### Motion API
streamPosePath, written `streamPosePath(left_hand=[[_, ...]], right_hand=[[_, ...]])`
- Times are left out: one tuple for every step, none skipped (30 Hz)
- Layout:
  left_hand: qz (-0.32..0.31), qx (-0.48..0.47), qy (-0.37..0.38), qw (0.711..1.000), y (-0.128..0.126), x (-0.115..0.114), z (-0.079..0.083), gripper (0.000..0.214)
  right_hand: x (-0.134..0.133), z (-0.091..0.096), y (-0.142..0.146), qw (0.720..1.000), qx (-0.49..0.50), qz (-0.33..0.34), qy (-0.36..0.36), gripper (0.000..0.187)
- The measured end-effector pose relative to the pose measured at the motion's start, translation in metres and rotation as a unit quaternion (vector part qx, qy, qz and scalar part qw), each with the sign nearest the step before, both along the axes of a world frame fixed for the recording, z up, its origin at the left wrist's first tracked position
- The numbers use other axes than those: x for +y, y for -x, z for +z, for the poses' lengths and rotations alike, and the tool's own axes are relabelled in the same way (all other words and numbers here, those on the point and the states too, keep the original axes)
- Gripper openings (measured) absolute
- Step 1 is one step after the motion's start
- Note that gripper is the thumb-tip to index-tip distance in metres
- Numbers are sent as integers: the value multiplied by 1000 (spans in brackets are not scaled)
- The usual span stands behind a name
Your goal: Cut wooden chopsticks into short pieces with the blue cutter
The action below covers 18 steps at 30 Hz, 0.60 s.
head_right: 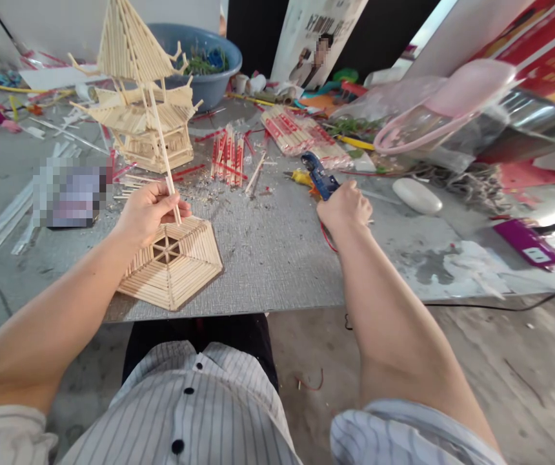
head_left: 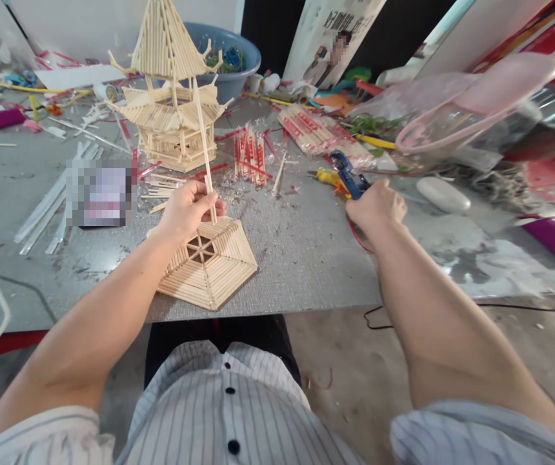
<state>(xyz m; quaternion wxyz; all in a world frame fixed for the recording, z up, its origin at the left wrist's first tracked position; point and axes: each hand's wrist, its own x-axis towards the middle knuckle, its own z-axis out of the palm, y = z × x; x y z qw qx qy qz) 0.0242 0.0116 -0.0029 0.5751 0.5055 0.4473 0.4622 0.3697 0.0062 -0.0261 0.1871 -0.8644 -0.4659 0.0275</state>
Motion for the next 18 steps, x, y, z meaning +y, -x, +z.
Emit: streamPosePath(left_hand=[[0,0,2,1000,0,0,0,9],[-1,-1,4,1000,0,0,1,9],[-1,-3,7,1000,0,0,1,10],[0,-5,9,1000,1,0,2,11],[-1,-7,13,1000,1,-1,3,11],[-2,-10,15,1000,1,-1,4,10],[-4,-15,19,1000,1,-1,6,10],[-7,-22,21,999,2,-2,7,9],[-10,-33,24,999,2,-3,9,7],[-11,-46,27,999,2,-3,11,6],[-11,-59,30,998,2,-4,12,6],[-10,-71,34,997,2,-4,13,8],[-11,-82,39,996,2,-5,13,9],[-12,-91,43,995,2,-4,13,11],[-14,-98,46,994,2,-4,11,12],[-16,-104,46,993,2,-3,10,13],[-16,-109,43,993,2,-2,8,13],[-13,-113,39,993,2,-1,6,13]], right_hand=[[4,0,-1,1000,4,-6,-2,38],[8,0,0,1000,8,-10,-6,33],[12,1,1,1000,9,-17,-12,29],[15,3,3,999,6,-29,-26,32],[17,6,7,998,0,-38,-44,40],[19,11,13,997,-6,-42,-67,49],[20,16,21,994,-13,-50,-97,56],[19,22,32,992,-9,-24,-122,59],[18,28,45,988,-1,11,-157,60],[15,33,60,980,6,62,-190,61],[12,36,76,967,16,121,-225,63],[8,38,93,950,35,186,-248,65],[4,37,109,933,59,241,-262,66],[-1,35,125,918,75,294,-255,66],[-4,31,139,903,84,339,-250,67],[-7,26,151,889,89,378,-244,68],[-9,20,160,877,94,405,-242,69],[-10,13,166,867,100,424,-242,70]])
